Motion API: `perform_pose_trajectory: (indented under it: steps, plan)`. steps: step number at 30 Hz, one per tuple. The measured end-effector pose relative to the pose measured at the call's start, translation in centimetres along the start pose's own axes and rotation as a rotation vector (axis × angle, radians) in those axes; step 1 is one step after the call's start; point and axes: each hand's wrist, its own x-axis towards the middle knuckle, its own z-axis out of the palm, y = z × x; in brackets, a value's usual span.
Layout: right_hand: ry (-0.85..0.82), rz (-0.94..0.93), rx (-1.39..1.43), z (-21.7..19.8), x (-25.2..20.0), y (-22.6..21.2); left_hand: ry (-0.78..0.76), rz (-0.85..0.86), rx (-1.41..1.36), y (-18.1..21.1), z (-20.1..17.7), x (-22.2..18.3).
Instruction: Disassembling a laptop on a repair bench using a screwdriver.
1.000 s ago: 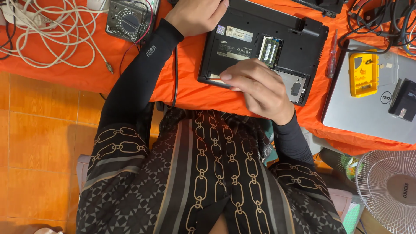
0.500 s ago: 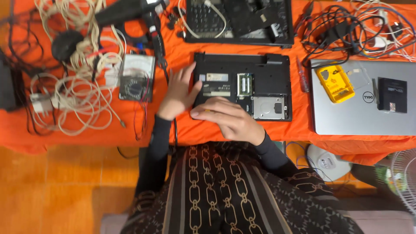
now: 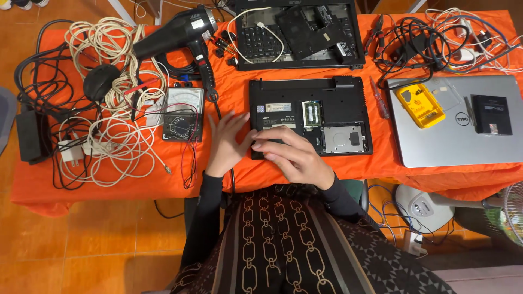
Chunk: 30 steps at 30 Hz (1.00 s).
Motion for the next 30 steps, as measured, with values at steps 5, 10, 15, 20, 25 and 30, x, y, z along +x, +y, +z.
perform_pose_trajectory:
  steps: [5, 10, 15, 20, 25, 30]
  plan:
    - [0.007, 0.005, -0.02, 0.2, -0.7, 0.4, -0.062, -0.039, 0.0, -0.6, -0.2, -0.2]
    - [0.005, 0.002, -0.06, 0.6, -0.7, 0.3, -0.219, 0.097, 0.03, -1.8, -0.5, -0.5]
    - [0.011, 0.003, -0.054, 0.9, -0.5, 0.2, -0.252, 0.066, 0.042, -2.0, -0.4, -0.4]
    - [-0.001, 0.01, -0.06, 0.8, -0.4, 0.2, -0.297, 0.002, -0.016, -2.0, -0.2, -0.3]
    - [0.02, 0.028, -0.002, 0.9, -0.8, 0.7, -0.291, -0.014, -0.034, -1.9, -0.1, -0.3]
    - [0.022, -0.013, -0.103, 0.8, -0.2, 0.0, -0.27, 0.044, -0.036, -2.7, 0.4, -0.8]
